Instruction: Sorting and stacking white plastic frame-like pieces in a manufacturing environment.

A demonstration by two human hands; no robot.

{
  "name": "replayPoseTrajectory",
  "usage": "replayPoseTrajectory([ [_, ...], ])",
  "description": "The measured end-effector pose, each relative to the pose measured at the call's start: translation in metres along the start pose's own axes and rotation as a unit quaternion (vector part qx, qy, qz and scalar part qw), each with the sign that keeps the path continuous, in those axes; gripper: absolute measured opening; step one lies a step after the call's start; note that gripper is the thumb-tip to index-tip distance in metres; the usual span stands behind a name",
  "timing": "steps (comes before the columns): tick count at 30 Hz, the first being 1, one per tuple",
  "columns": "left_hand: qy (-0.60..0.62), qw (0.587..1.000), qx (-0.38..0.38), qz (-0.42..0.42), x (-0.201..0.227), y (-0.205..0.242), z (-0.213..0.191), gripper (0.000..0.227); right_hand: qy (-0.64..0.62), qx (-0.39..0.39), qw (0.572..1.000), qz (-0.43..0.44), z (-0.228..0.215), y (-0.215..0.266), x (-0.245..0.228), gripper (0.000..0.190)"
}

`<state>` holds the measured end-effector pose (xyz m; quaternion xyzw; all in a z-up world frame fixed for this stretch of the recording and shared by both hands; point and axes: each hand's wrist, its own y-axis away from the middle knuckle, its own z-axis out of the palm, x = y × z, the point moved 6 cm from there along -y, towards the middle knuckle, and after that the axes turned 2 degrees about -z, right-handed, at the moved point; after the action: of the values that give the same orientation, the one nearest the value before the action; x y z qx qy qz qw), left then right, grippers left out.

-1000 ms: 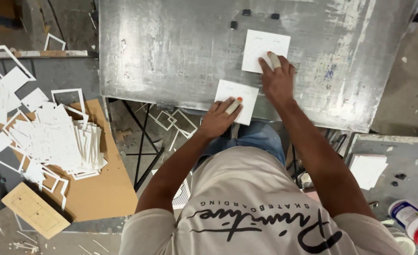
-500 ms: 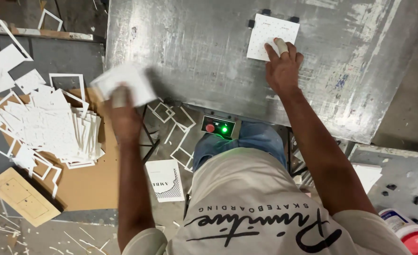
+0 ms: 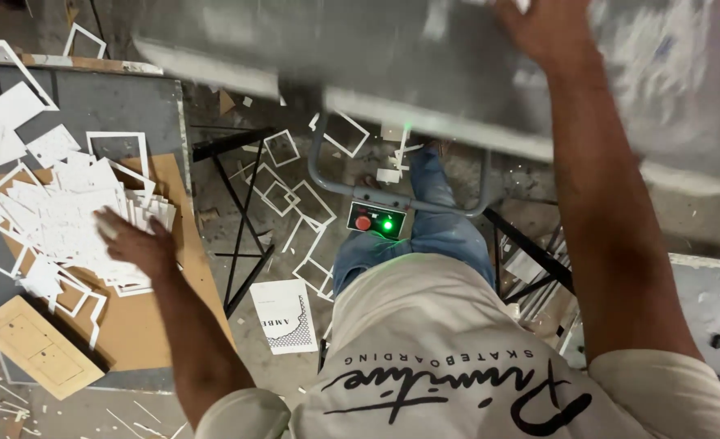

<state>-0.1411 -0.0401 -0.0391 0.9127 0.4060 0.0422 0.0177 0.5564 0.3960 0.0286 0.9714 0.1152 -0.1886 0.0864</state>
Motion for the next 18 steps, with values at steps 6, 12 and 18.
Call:
replayPoseTrajectory([
  [6,0.210,0.975,-0.075,0.013,0.106,0.070,0.017,0.070,-0.095,0.305,0.946,-0.062,-0.069,0.107,0.000,0.040],
  [12,0.174,0.943,-0.150,0.241,0.176,0.141,0.068,0.059,0.027,0.191,0.977,0.092,0.048,0.292,0.137,0.070],
  [18,0.114,0.907,-0.247,0.321,0.197,0.178,0.107,0.053,0.016,-0.018,0.806,0.592,0.111,0.536,0.249,0.126],
])
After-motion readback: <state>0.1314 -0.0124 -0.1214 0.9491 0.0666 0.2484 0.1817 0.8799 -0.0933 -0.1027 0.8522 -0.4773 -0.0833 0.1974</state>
